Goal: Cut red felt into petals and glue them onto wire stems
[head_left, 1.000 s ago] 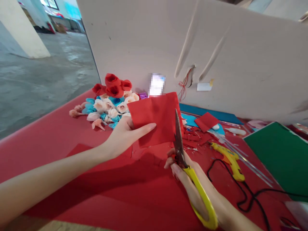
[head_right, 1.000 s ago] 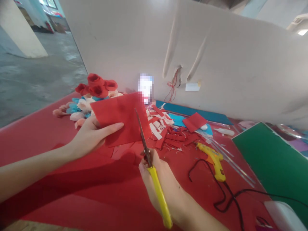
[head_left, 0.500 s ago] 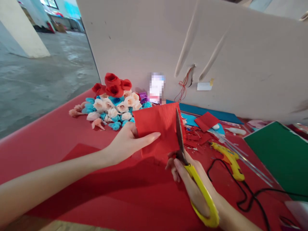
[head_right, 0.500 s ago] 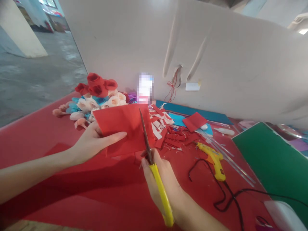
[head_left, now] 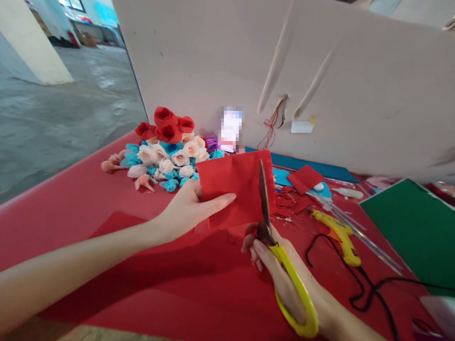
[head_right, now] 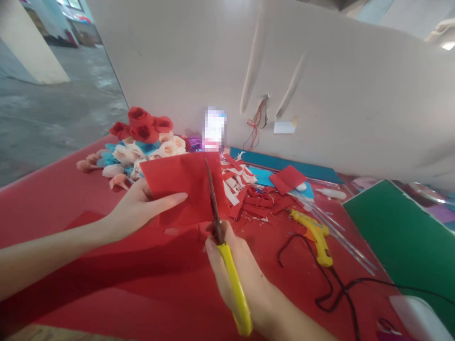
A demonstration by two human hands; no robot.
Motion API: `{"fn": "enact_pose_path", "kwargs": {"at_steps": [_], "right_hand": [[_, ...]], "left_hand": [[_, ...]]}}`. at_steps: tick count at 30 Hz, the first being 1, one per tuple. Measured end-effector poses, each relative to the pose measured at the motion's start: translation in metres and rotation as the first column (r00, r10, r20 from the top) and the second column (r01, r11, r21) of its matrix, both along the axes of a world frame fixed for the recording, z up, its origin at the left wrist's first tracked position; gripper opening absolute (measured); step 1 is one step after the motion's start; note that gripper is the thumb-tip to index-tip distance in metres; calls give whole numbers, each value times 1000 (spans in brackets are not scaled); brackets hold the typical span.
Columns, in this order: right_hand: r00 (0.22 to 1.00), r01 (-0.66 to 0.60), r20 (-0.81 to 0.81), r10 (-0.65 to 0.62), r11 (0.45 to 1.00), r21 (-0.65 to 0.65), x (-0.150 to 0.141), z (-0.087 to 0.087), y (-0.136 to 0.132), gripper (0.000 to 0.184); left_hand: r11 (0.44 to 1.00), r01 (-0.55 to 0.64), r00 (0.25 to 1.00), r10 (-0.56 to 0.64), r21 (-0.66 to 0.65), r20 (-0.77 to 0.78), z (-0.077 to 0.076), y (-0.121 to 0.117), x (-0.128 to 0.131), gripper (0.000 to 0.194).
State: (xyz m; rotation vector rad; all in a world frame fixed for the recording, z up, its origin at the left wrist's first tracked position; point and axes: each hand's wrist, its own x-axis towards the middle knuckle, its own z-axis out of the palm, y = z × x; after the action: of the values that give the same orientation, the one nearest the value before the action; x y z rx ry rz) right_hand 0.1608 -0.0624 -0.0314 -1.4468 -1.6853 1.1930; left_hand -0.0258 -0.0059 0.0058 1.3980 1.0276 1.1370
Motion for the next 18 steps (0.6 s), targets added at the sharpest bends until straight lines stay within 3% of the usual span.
{"fn": "enact_pose_path", "kwargs": {"at_steps": [8, 18], "right_hand": [[995, -44, 93, 45, 999, -18, 5, 0, 0, 35], [1000, 7, 15, -7, 1000, 20, 3, -7, 3, 32]], "left_hand": [[997, 75, 993, -78, -35, -85, -1, -1, -2, 19], [991, 101, 988, -110, -88, -107, -7, 1, 0, 18]]}}
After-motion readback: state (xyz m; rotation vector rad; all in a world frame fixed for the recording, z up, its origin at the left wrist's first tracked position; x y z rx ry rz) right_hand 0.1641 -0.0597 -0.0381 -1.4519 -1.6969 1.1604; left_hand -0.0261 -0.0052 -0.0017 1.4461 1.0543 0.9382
